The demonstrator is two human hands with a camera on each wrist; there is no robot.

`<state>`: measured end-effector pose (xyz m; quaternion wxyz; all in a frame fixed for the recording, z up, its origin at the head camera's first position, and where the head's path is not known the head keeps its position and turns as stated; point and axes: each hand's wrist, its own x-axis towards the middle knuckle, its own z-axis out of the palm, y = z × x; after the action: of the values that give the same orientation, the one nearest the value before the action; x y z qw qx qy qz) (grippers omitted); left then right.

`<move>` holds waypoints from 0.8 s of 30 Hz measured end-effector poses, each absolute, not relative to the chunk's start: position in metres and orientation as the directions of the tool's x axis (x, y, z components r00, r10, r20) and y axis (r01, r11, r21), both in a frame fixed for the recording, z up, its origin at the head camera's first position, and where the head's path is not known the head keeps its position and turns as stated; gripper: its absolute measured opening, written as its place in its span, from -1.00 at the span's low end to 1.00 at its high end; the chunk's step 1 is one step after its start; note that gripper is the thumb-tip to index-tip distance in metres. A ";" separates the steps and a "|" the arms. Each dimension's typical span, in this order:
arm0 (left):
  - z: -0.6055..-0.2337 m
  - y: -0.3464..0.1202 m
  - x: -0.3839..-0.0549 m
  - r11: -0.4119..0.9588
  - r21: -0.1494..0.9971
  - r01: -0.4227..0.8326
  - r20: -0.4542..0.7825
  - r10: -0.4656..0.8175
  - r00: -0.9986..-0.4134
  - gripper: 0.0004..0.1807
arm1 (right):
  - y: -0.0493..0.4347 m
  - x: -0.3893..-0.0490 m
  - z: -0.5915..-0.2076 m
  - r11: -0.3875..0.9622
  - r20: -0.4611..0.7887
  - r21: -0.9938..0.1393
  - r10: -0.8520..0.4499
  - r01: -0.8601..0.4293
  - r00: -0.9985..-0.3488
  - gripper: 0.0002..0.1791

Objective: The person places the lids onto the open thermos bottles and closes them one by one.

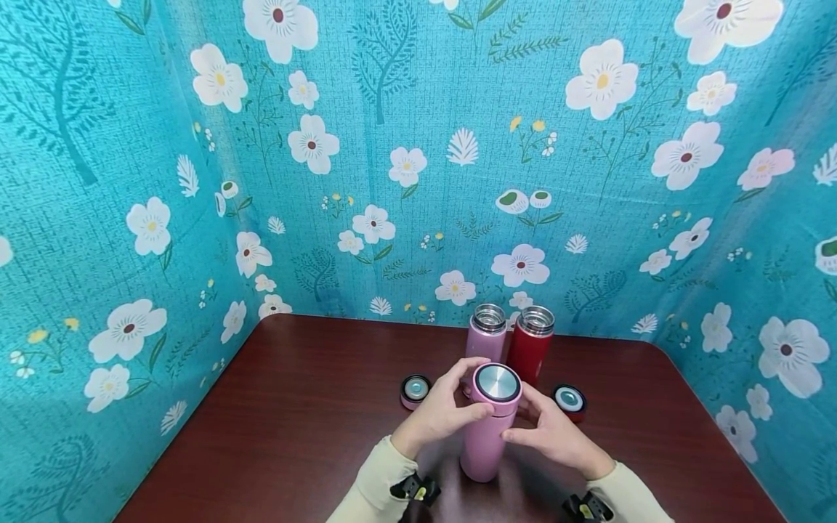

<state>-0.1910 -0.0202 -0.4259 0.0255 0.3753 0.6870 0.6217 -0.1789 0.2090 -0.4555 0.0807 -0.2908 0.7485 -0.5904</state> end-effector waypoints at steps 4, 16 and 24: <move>-0.424 -0.020 -0.191 -0.041 0.852 0.522 0.460 0.535 -0.709 -0.30 | 0.209 -0.179 -0.456 0.138 0.217 -0.933 -0.524 -0.333 -0.824 -0.25; -0.424 -0.021 -0.187 0.032 0.811 0.584 0.488 0.513 -0.706 -0.34 | 0.209 -0.179 -0.457 0.154 0.204 -0.933 -0.515 -0.324 -0.832 -0.25; -0.409 -0.019 -0.175 0.047 0.879 0.474 0.402 0.460 -0.792 -0.32 | 0.209 -0.179 -0.455 0.149 0.207 -0.933 -0.523 -0.329 -0.827 -0.24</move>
<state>-0.1748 -0.0191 -0.4093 -0.0057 0.3228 0.7235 0.6102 -0.1791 0.2089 -0.4552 0.0829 -0.2826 0.7536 -0.5877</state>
